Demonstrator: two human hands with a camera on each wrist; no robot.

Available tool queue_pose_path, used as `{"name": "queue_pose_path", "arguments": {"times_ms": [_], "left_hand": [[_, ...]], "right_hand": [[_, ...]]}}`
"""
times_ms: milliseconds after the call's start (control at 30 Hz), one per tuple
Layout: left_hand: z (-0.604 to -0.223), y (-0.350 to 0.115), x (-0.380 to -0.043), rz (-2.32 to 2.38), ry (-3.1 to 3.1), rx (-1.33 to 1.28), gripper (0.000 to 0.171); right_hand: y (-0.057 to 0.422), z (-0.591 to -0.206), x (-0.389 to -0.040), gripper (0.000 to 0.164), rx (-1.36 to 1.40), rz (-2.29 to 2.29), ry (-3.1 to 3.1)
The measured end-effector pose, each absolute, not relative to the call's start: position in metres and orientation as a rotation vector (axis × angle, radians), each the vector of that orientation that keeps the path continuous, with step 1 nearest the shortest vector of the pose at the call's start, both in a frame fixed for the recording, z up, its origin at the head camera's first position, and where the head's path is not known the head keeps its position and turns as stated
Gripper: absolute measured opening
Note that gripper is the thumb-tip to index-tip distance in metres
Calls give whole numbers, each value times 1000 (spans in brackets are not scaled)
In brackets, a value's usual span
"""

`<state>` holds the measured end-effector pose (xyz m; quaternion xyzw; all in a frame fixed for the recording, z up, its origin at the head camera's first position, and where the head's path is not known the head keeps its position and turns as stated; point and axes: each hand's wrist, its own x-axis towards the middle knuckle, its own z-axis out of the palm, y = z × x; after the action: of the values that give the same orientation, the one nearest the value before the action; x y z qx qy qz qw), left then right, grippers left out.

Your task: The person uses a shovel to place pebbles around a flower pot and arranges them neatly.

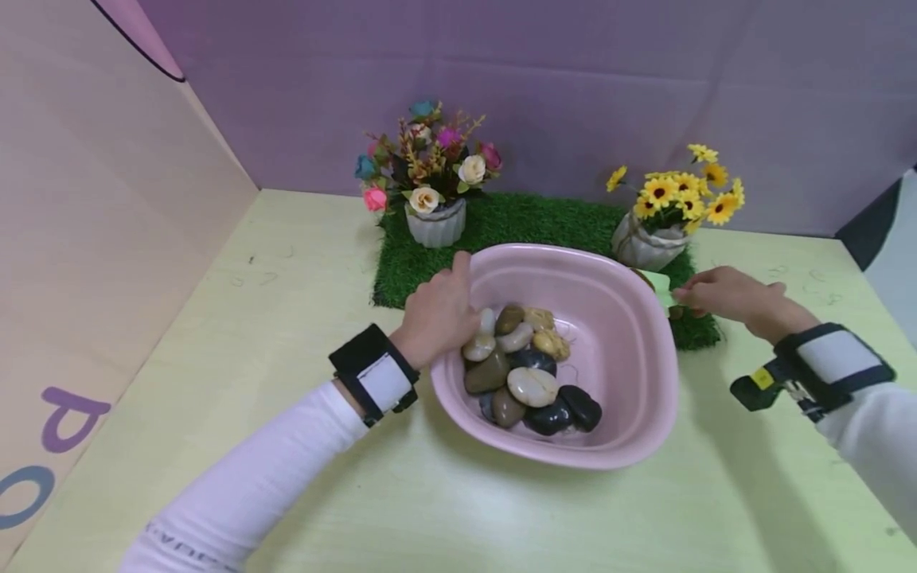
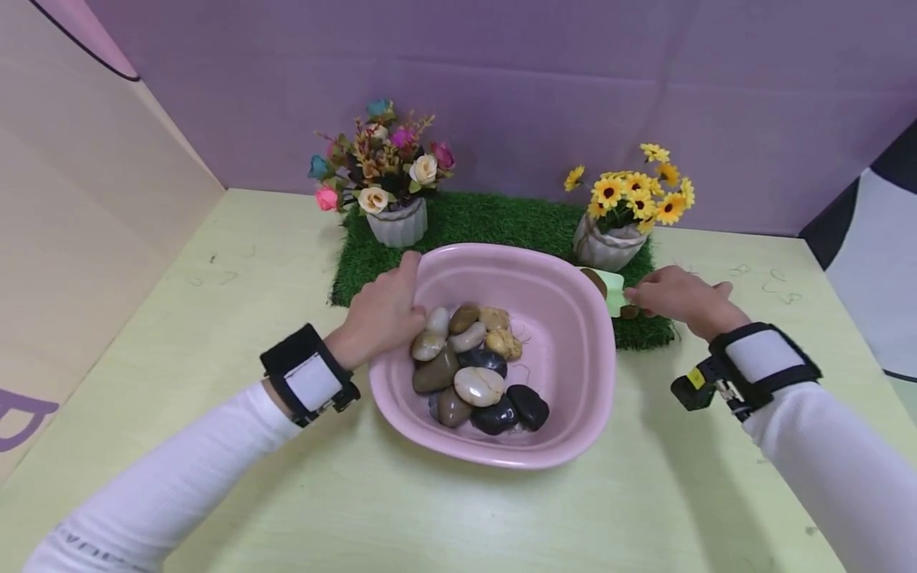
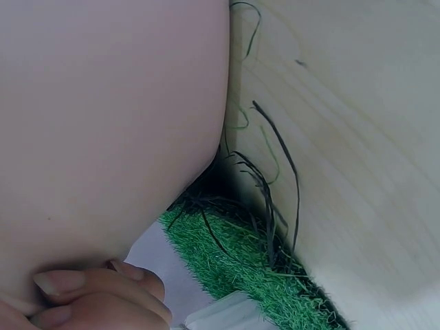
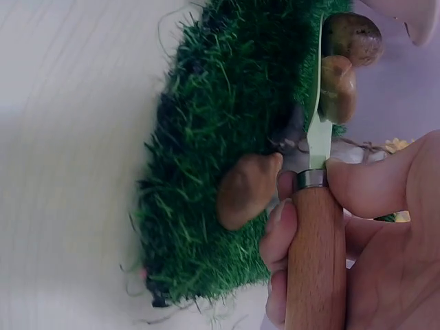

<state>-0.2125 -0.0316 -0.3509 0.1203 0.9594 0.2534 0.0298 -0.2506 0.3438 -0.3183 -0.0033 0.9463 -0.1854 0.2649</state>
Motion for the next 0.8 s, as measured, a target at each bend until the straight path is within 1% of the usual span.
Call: {"name": "queue_pose_path", "arguments": {"times_ms": [133,533,800], "left_hand": [[-351,-31,-212,780,2968,376,59],[-350,-31,-212,779,2977,384,56],[-350,-30,-212,779,2979,373,58]], "right_hand": [[341,-322,-250,73,-19,-512,2561],[342,-325,-250,77,6,-467,2540],[339,-324,-251,77,-35,-407,2530]]}}
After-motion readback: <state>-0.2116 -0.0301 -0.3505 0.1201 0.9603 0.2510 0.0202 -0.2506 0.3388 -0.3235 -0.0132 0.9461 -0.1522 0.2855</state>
